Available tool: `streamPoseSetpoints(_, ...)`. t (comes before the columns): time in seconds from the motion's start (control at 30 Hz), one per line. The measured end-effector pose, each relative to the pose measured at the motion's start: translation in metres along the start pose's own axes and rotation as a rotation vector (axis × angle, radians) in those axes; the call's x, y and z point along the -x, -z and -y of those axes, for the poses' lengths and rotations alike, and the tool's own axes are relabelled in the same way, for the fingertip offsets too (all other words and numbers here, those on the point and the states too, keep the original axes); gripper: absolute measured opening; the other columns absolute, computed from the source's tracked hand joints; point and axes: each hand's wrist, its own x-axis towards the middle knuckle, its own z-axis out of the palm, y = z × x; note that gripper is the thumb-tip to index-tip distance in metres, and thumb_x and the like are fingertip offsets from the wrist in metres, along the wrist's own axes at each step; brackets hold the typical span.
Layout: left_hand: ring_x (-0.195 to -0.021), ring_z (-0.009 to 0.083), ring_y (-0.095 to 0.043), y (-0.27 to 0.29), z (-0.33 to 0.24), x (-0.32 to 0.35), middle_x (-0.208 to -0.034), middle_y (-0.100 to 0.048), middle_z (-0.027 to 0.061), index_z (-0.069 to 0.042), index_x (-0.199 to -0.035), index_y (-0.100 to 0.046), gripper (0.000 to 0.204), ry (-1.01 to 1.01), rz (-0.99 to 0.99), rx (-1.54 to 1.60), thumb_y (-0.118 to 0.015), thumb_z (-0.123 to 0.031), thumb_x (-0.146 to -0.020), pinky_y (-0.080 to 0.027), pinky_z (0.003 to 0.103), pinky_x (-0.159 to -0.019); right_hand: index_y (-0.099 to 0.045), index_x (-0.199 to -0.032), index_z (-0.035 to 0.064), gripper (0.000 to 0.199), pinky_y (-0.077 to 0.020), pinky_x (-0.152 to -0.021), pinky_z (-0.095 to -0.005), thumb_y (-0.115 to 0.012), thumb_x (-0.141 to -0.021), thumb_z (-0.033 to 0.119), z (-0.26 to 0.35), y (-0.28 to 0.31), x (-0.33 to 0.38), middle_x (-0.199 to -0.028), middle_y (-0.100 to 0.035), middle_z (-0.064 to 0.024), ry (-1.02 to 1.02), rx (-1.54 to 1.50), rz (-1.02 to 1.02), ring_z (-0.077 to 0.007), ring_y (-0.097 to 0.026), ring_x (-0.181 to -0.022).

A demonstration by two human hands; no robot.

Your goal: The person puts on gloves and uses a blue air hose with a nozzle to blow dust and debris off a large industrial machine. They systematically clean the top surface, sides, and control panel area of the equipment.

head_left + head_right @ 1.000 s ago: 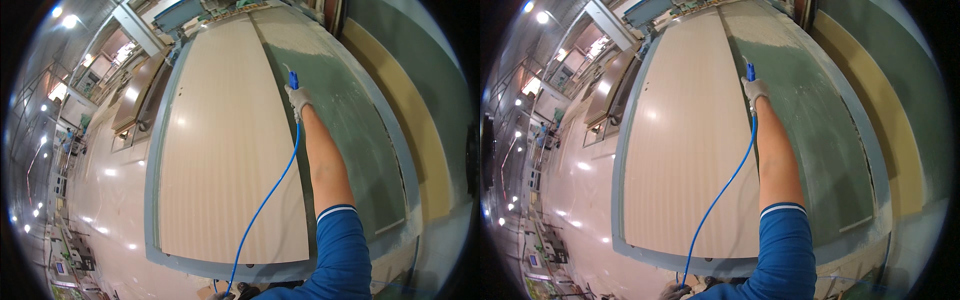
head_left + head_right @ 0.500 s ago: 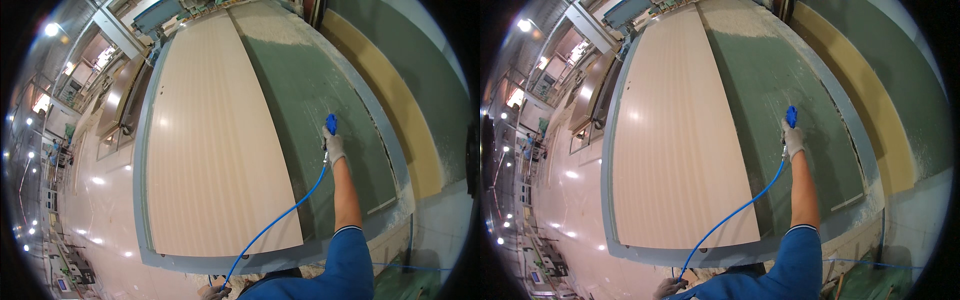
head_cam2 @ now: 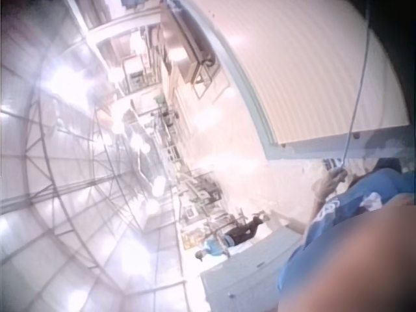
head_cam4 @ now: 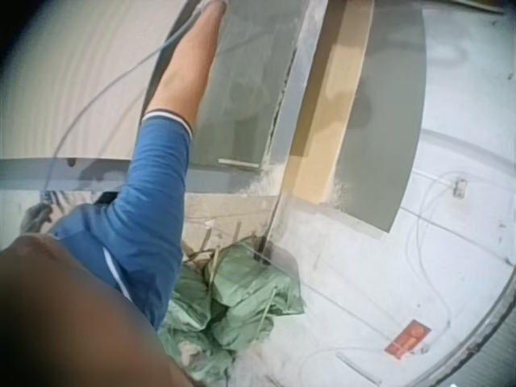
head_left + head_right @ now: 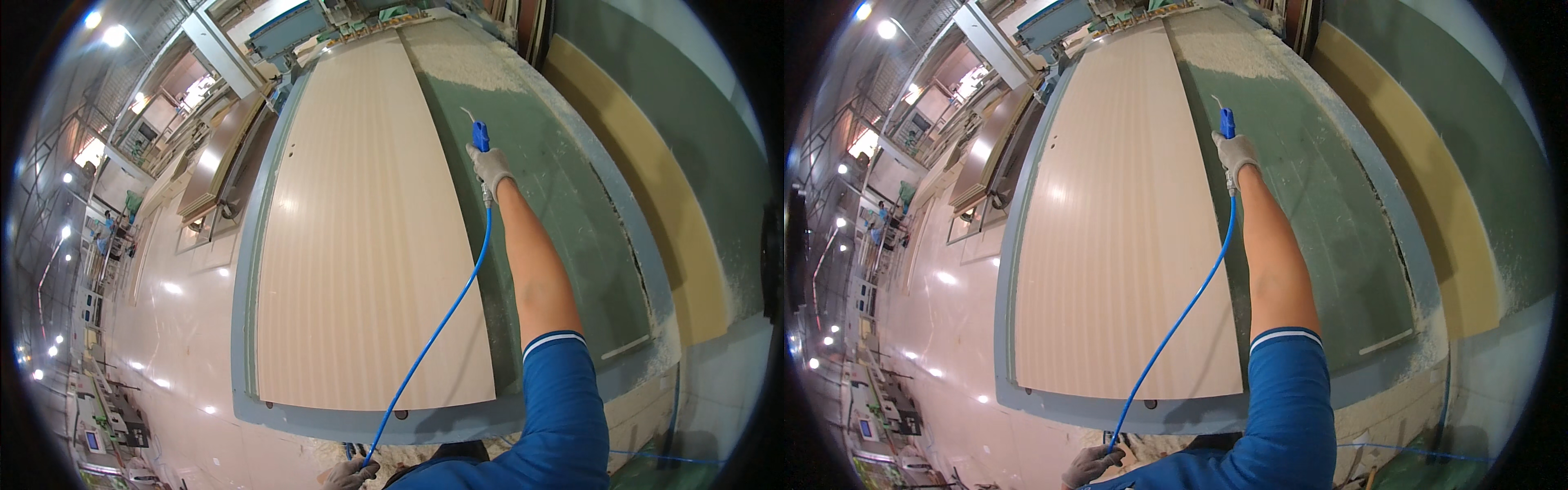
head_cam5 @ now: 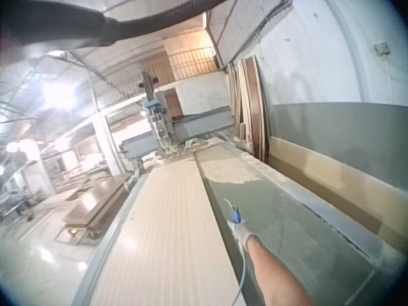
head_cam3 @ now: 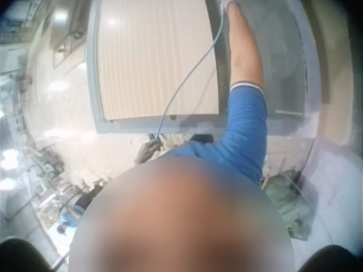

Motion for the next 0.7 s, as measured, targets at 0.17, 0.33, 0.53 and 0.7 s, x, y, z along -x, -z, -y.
streamPoseSetpoints(0.17,-0.082,0.0186,-0.063,-0.007,0.007,0.004,-0.087,-0.068,0.0105,-0.001,-0.103,-0.064,0.029,-0.014,-0.008,-0.079,-0.054,-0.025,-0.092,-0.048,0.031,-0.076,-0.066,-0.078,0.0,0.05,-0.0479,-0.056,-0.0387,-0.06,-0.082,0.05,-0.029,0.02,-0.007,-0.069,-0.064,-0.0133,-0.037,0.012,-0.108,-0.0252,-0.065,-0.062)
streamPoseSetpoints(0.33,-0.087,0.0184,-0.063,-0.013,0.009,0.002,-0.091,-0.068,0.0104,-0.003,-0.106,-0.064,0.03,0.011,0.025,-0.121,-0.054,-0.027,-0.092,-0.048,0.032,-0.078,-0.067,-0.083,-0.0005,0.052,-0.0501,-0.064,-0.0395,-0.06,-0.081,0.051,-0.068,0.056,-0.013,-0.078,-0.067,-0.0161,-0.153,0.025,-0.218,-0.0273,-0.068,-0.076)
streamPoseSetpoints(0.53,-0.09,0.0196,-0.065,-0.013,0.008,-0.001,-0.094,-0.07,0.0097,-0.003,-0.107,-0.065,0.038,0.12,0.075,-0.14,-0.057,-0.036,-0.091,-0.049,0.031,-0.078,-0.065,-0.077,0.0007,0.051,-0.0479,-0.057,-0.0388,-0.06,-0.081,0.052,-0.085,0.077,-0.009,-0.069,-0.065,-0.0134,-0.135,0.022,-0.3,-0.0248,-0.065,-0.065)
streamPoseSetpoints(0.7,-0.088,0.0201,-0.065,-0.013,0.024,0.007,-0.093,-0.07,0.0099,-0.004,-0.106,-0.066,0.038,0.072,0.073,-0.12,-0.057,-0.038,-0.091,-0.048,0.033,-0.078,-0.054,-0.061,0.0091,0.043,-0.0378,-0.045,-0.034,-0.062,-0.083,0.045,-0.095,0.092,0.061,-0.052,-0.051,-0.0032,-0.097,-0.216,-0.147,-0.0149,-0.049,-0.046)
